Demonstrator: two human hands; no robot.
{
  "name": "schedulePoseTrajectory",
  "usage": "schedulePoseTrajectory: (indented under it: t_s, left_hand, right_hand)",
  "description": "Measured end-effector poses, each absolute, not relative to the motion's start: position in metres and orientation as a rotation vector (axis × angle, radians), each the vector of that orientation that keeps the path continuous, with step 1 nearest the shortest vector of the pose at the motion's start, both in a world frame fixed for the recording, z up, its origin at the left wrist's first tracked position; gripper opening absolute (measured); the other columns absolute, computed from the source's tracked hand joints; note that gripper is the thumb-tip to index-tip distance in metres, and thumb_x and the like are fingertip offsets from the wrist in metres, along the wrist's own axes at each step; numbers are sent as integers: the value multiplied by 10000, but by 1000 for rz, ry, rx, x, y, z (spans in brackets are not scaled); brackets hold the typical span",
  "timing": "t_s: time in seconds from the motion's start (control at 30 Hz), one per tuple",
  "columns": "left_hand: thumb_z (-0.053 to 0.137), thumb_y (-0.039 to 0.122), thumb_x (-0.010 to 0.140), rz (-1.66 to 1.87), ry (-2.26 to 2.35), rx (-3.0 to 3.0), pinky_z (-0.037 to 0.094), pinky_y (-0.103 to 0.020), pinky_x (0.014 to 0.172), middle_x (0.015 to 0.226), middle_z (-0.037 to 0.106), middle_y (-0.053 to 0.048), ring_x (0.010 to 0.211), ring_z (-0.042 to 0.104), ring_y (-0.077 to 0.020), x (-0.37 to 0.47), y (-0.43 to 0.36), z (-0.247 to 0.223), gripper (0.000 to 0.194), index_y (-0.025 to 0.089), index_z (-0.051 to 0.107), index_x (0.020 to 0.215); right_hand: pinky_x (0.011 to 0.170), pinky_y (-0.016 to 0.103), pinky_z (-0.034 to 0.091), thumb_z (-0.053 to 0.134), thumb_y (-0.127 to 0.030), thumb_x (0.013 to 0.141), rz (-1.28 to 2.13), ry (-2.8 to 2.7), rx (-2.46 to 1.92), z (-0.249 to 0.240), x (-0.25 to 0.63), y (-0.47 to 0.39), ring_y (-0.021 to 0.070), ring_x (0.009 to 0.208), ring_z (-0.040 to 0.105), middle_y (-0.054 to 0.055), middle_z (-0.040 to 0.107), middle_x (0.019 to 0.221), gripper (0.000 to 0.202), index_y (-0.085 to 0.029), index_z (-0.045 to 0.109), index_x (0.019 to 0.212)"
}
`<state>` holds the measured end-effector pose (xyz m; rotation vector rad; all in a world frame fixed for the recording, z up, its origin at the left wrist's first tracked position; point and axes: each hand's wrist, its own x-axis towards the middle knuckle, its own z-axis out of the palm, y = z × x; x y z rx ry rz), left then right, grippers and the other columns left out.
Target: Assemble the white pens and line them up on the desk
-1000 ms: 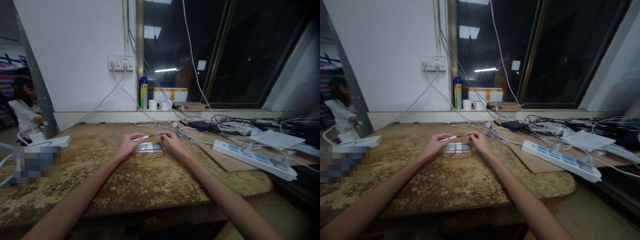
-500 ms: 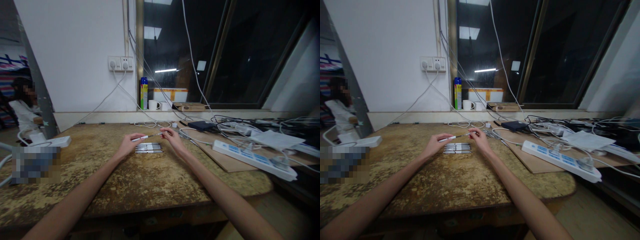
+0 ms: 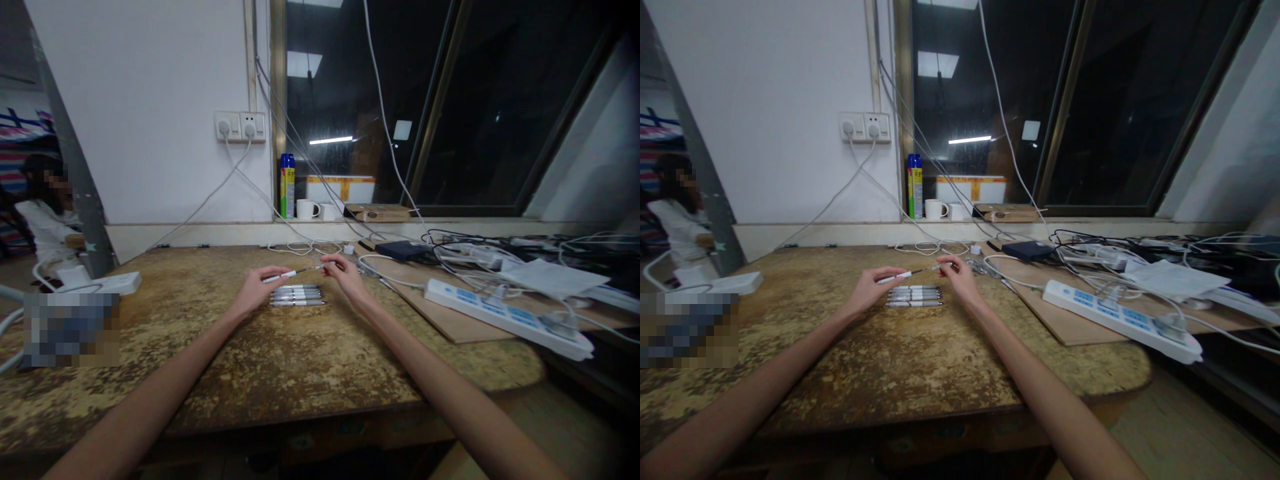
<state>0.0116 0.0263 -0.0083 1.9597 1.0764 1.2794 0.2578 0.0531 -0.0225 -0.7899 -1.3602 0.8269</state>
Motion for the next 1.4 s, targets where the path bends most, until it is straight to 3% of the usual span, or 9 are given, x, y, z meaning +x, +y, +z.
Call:
schedulePoseTrajectory:
  t_s: [1.07,1.4]
  left_hand:
    - [729,461,859,1253,1054,1971,501,-365,1008,1114,795,-95,1069,719,-256,16,24,-9,323,212,810,1047]
    - [694,473,879,1179,1036,2052,495,-370,1015,1107,798,-74,1056,715,-267,15,21,-4,320,226,821,1040]
  right_hand:
    - [836,356,531,703,-357,795,840,-1516,-778,-17,250,39,202,823,659,44,729,944,215,-220,718,960]
    - [884,332,531,714,-394,841,868,-1683,-687,-29,240,39,190,937,677,34,715,1070,240,-221,706,1007]
